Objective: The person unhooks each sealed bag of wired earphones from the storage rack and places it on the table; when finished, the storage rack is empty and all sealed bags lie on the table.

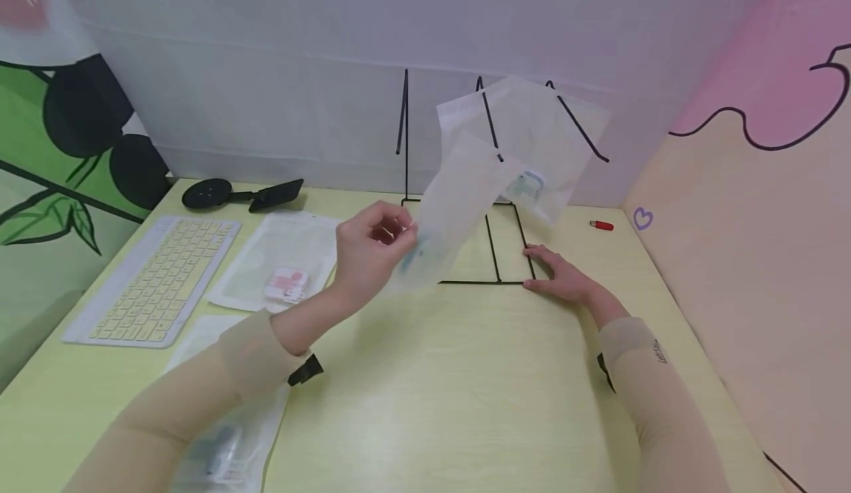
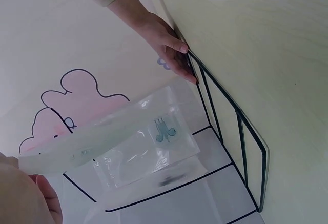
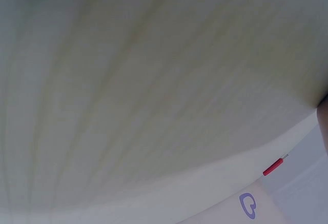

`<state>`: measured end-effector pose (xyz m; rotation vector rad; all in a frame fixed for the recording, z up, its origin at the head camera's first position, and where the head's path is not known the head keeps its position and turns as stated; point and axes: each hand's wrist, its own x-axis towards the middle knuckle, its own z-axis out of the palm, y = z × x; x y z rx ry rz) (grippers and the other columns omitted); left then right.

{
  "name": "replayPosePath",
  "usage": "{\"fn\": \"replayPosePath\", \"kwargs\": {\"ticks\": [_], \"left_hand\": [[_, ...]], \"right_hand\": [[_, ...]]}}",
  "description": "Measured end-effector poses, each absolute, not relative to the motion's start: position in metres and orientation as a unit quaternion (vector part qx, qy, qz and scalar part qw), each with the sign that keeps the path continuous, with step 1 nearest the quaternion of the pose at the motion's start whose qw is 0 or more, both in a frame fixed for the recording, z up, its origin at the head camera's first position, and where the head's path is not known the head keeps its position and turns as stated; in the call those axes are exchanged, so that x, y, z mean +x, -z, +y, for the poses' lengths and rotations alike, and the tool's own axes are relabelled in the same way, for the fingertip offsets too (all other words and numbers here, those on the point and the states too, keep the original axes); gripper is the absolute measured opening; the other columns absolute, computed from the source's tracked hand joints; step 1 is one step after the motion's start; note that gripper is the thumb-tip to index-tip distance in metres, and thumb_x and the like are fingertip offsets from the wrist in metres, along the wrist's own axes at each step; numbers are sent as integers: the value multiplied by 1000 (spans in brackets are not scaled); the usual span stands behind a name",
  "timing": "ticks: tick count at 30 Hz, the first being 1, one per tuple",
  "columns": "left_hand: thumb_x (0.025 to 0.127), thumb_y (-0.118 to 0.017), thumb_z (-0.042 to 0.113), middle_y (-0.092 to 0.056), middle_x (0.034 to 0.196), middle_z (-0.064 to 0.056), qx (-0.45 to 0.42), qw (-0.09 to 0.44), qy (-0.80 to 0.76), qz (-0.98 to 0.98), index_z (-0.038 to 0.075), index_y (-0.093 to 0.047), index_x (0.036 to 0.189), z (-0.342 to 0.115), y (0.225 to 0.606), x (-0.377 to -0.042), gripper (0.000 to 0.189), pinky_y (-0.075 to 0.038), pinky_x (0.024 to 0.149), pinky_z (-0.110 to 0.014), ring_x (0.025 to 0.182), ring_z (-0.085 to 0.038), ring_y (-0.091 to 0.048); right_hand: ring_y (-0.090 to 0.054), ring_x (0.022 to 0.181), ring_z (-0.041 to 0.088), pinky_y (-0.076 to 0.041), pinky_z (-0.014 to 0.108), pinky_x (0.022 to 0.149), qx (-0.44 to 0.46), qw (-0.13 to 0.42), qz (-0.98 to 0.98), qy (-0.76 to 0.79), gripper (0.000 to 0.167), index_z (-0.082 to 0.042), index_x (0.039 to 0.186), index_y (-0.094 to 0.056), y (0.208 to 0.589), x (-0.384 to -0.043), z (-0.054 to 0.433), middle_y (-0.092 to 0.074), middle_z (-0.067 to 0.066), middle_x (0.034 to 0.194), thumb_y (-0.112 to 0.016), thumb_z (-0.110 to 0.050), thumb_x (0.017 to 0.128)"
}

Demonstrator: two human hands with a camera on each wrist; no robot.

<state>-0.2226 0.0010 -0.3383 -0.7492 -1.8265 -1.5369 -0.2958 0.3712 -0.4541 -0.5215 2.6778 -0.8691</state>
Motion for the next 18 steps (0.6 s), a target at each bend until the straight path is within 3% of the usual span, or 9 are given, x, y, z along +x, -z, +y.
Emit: {"fn": "replayPosePath", "kwargs": {"ticks": [18], "left_hand": [[80,-67,1,-64,73,-3,-270,284,613,-686,7,-64,80,-16,322,-205,7,-47,52,-23,59,-13,-54]], "right_hand": [[-2,144,39,-5,67,108,-182,141,928,293,69,-18,146,-30,454,-296,372,-11,12,158,-64,-36,89]]}}
